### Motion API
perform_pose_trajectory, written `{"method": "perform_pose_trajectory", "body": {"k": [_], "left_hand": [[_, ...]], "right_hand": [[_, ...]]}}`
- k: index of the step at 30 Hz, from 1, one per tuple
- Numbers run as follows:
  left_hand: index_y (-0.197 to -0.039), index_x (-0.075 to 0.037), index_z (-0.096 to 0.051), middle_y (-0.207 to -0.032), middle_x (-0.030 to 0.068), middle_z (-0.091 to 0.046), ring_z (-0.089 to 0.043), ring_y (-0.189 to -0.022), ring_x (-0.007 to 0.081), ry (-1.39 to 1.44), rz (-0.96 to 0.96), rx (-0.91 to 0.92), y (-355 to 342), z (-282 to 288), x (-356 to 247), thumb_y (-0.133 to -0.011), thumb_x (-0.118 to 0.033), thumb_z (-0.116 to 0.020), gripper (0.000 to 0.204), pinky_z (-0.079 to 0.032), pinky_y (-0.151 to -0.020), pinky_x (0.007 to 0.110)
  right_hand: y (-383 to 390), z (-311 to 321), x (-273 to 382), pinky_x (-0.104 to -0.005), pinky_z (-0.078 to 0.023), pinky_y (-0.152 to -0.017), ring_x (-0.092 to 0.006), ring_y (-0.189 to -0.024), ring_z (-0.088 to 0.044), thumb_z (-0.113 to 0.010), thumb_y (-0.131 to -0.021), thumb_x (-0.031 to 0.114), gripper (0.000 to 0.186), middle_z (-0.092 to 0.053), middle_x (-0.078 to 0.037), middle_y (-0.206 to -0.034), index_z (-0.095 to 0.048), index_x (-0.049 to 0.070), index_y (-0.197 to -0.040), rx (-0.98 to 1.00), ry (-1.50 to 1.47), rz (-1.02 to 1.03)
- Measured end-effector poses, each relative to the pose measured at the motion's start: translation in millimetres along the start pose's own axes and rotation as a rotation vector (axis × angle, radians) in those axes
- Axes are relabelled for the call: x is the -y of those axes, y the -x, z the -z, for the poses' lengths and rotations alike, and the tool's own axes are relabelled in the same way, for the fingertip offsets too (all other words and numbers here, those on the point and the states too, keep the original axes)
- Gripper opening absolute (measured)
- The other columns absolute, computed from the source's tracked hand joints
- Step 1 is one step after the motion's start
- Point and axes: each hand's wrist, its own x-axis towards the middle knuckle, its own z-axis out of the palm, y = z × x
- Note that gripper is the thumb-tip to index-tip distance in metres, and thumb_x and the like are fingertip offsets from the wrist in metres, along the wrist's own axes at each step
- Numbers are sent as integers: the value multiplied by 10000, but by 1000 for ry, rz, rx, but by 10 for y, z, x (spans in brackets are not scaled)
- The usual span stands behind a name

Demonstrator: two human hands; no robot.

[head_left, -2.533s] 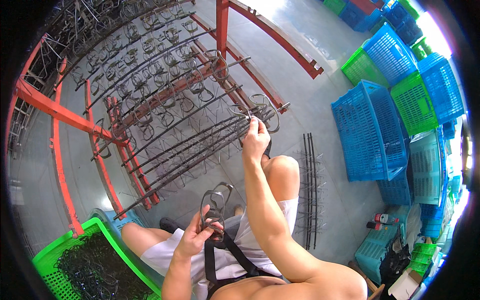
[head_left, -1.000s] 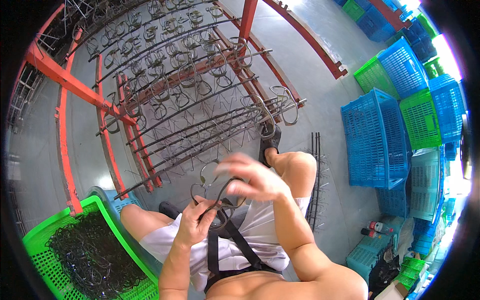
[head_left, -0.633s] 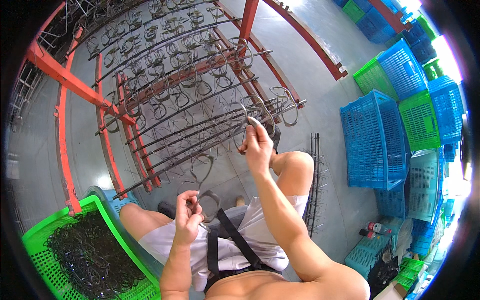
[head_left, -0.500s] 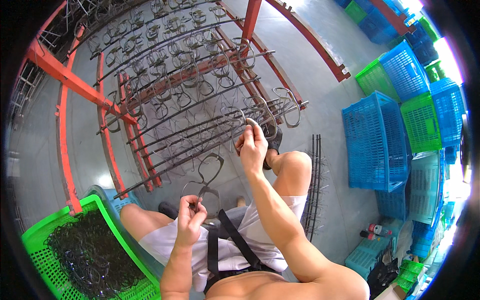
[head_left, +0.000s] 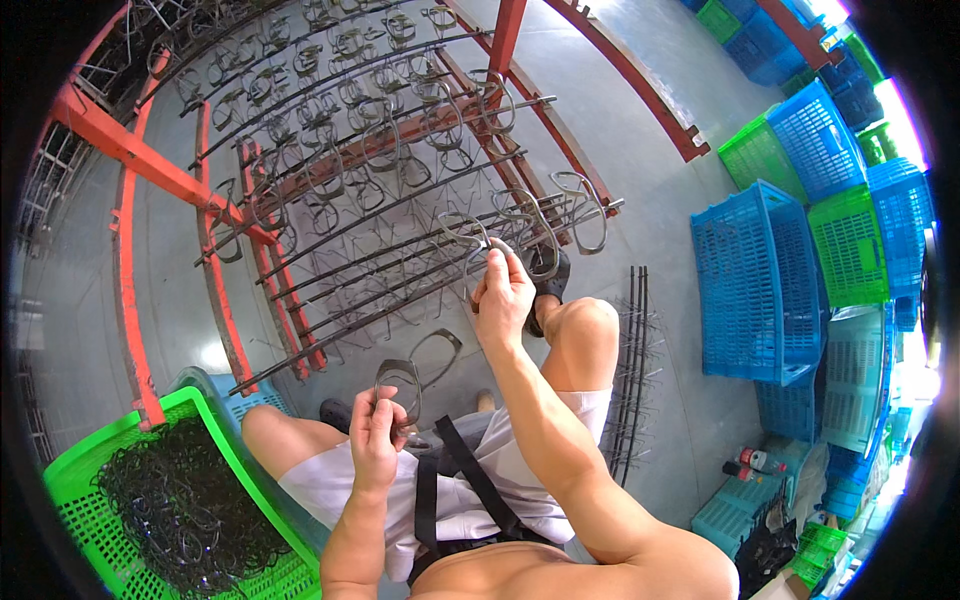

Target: The person repeatedly picks small metal rings from a green basket and hangs them onto horizontal bars of a red metal rack. The person works one at a time, moving along the rack to fill available slots.

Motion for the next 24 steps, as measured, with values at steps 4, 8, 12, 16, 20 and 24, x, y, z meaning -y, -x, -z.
{"method": "perform_pose_trajectory", "body": {"k": [4,8,12,16,20,24], "left_hand": [[-1124,-35,-460,-847,56,-537,-440,-582,80,151,-22,32,28,21,-4,-890,-129,-451,252,-351,-490,190],[-1098,-32,-446,-915,86,-528,-470,-615,104,185,8,63,40,44,14,-803,-11,-469,297,-378,-516,204],[-1080,-40,-458,-911,89,-546,-533,-658,125,145,-2,66,49,68,64,-813,46,-519,287,-437,-556,233],[-1017,-24,-537,-965,110,-602,-625,-760,178,182,-40,87,43,89,128,-858,4,-604,175,-519,-636,291],[-985,-29,-624,-967,77,-621,-648,-792,204,266,-68,99,43,118,161,-863,-58,-651,128,-537,-652,325],[-1027,-35,-619,-946,62,-629,-644,-780,197,356,-35,118,47,153,146,-865,-94,-660,177,-533,-642,316]], "right_hand": [[7,-44,13,-226,-267,-358,-46,-384,-346,-552,-946,175,225,-431,33,-518,-618,55,-1125,-13,-44,-39],[-13,-73,20,-226,-269,-351,-49,-381,-348,-554,-945,181,229,-429,30,-516,-618,57,-1126,-19,-64,-39],[-33,-64,23,-225,-273,-345,-52,-373,-349,-550,-946,180,236,-442,30,-518,-619,52,-1132,60,-61,-41],[21,-68,6,-221,-284,-365,-40,-413,-367,-543,-946,171,261,-469,43,-562,-616,41,-1161,143,246,15],[60,-90,8,-186,-268,-482,-3,-582,-323,-562,-934,129,245,-428,95,-644,-634,21,-1142,182,568,190],[-9,-73,40,-200,-316,-462,-17,-534,-355,-575,-920,116,252,-438,64,-593,-629,17,-1145,169,543,204]]}}
